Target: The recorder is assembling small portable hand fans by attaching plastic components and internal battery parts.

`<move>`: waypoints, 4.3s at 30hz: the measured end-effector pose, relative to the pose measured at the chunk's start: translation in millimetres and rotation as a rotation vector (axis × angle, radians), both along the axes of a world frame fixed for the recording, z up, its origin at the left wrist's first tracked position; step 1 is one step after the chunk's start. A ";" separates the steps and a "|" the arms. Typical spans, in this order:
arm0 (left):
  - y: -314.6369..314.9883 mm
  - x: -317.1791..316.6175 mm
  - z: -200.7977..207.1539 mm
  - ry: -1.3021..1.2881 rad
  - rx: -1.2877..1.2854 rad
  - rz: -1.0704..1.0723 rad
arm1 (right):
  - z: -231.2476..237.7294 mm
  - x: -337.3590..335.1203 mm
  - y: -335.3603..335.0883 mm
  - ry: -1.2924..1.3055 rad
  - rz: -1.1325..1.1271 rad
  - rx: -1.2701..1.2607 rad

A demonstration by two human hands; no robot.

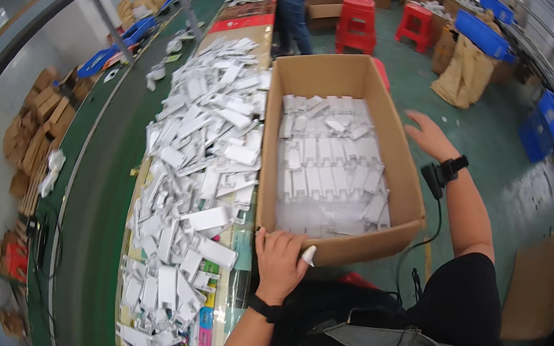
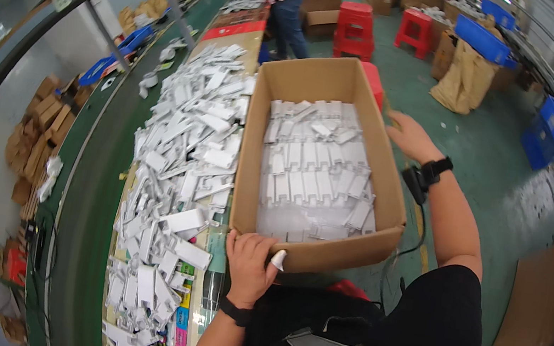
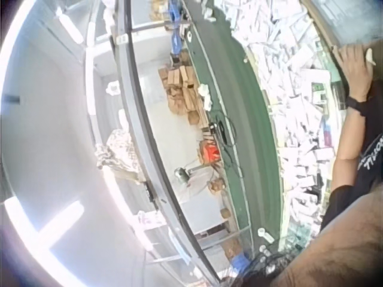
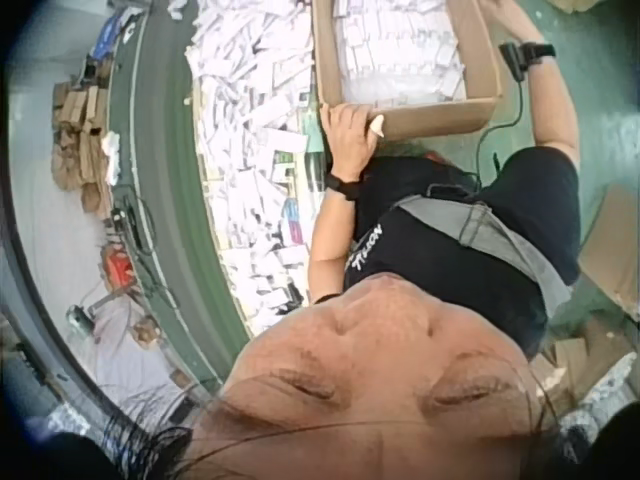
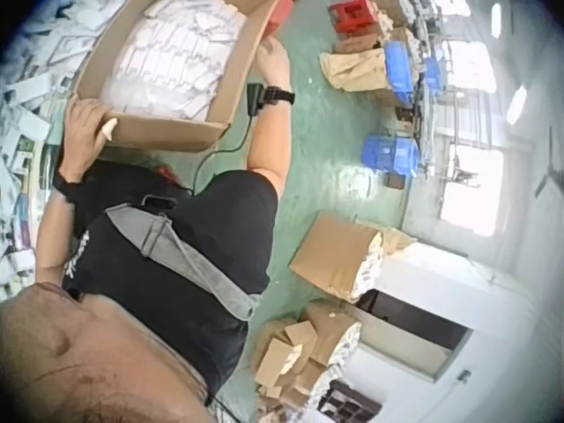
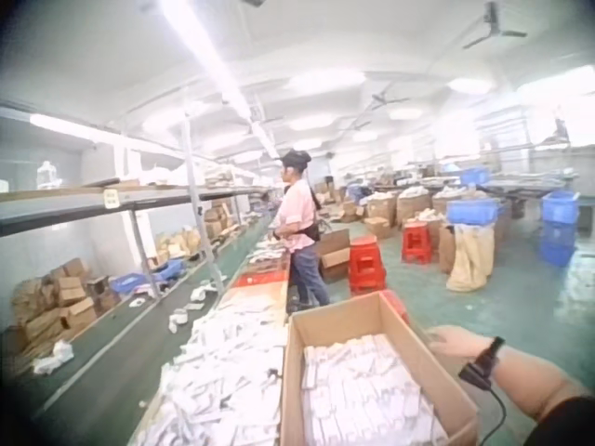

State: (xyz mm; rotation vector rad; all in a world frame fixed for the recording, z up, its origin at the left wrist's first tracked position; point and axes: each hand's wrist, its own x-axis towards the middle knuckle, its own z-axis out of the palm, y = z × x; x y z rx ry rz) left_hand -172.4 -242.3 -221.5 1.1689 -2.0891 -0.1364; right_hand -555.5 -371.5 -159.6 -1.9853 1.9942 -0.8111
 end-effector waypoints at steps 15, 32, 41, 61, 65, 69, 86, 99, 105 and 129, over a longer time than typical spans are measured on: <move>9.1 -0.6 -5.1 -0.071 -0.025 0.002 | -201.0 -47.8 118.9 -1.541 -0.303 0.611; 8.6 0.8 -1.9 -0.073 0.010 -0.025 | -16.3 119.5 102.4 0.203 0.571 -0.046; 8.0 1.9 -3.1 -0.050 0.007 -0.012 | -25.2 122.5 101.7 0.343 0.549 -0.047; 6.6 3.2 -4.9 -0.050 0.025 -0.026 | 3.9 95.2 102.2 0.363 0.371 -0.490; 7.1 7.5 -5.9 -0.044 -0.005 -0.009 | 20.5 63.3 107.3 -0.397 0.193 -0.685; 2.4 7.4 -6.2 -0.025 -0.017 -0.007 | -77.6 -50.8 142.9 -0.641 -0.319 -0.450; -8.3 62.3 5.1 0.851 0.699 -0.071 | -31.8 17.9 220.4 -1.284 0.115 1.040; -3.2 68.1 2.6 1.309 0.906 -0.333 | 24.8 72.0 142.6 -1.834 0.623 0.566; -2.6 67.2 -5.2 1.218 0.896 -0.266 | 9.0 82.5 139.0 -1.803 0.315 0.464; -7.8 52.4 -6.2 1.079 0.840 -0.148 | -16.5 55.9 100.5 -1.613 0.196 0.625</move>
